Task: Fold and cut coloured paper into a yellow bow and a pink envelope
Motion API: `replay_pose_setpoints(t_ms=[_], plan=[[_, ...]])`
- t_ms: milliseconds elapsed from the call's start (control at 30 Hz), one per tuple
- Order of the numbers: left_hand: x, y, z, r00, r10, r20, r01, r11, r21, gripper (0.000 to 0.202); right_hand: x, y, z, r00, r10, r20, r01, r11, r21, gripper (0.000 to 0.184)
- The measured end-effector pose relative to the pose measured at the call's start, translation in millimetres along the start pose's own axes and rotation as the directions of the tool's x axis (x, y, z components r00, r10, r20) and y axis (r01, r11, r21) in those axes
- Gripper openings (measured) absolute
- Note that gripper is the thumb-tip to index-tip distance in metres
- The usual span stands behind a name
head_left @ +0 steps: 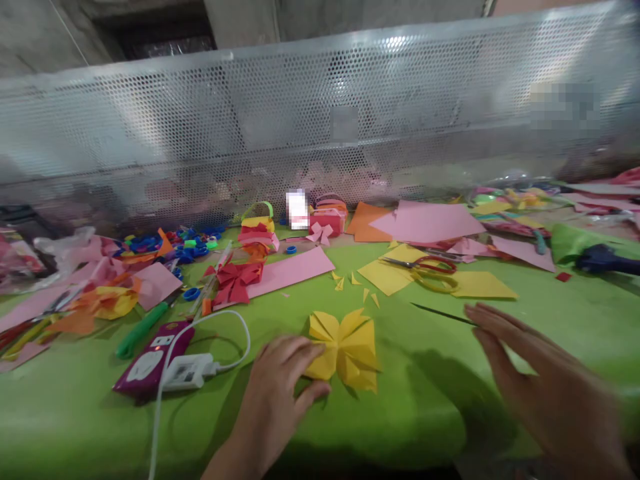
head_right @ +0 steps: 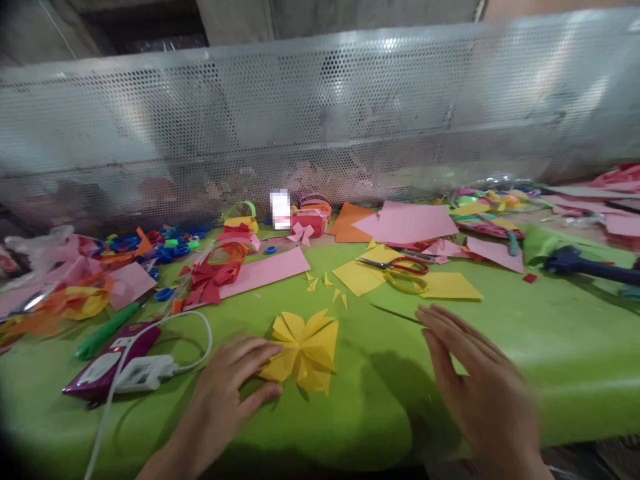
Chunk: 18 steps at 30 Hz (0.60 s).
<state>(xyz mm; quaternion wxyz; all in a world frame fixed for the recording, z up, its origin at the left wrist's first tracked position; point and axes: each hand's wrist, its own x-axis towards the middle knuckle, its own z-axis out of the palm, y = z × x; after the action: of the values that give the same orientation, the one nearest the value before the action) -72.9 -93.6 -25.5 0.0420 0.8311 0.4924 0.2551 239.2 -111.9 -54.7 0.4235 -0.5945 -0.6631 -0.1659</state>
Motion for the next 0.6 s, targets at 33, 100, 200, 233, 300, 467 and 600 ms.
replay_pose_setpoints(t_ms=[33, 100, 200, 233, 300, 467, 600], plan=[[1, 2, 2.5, 1.0, 0.001, 0.015, -0.001, 1.0, 0.014, 0.029, 3, 1, 4, 0.998, -0.057, 0.015, 0.057, 0.998, -0.027, 0.023], [4, 4, 4.8, 0.999, 0.003, 0.041, -0.004, 1.0, 0.015, 0.017, 3, -8, 13, 0.987, -0.154, 0.039, 0.151, 0.987, 0.055, 0.025], [7, 5, 3.4, 1.0, -0.014, 0.009, 0.013, 1.0, 0.028, 0.018, -6, -37, 24, 0.963, -0.26, 0.073, 0.232, 0.936, 0.264, 0.022], [8, 6, 2.6, 0.999, -0.03, -0.02, 0.031, 0.999, 0.037, 0.018, -9, -47, 27, 0.954, -0.288, 0.08, 0.25, 0.917, 0.31, 0.022], [10, 8, 2.1, 0.994, -0.066, -0.092, 0.069, 0.997, 0.026, 0.019, -13, -63, 31, 0.953, -0.29, 0.088, 0.241, 0.902, 0.36, 0.02], [13, 18, 5.2, 0.957, -0.194, -0.215, 0.165, 0.976, -0.143, 0.022, -7, -75, 39, 0.944, -0.255, 0.208, 0.166, 0.915, 0.367, 0.019], [17, -6, -30.5, 0.808, -0.587, -0.057, 0.509, 0.742, -0.436, 0.029, -4, -76, 42, 0.892, -0.349, 0.288, 0.246, 0.908, 0.338, 0.022]])
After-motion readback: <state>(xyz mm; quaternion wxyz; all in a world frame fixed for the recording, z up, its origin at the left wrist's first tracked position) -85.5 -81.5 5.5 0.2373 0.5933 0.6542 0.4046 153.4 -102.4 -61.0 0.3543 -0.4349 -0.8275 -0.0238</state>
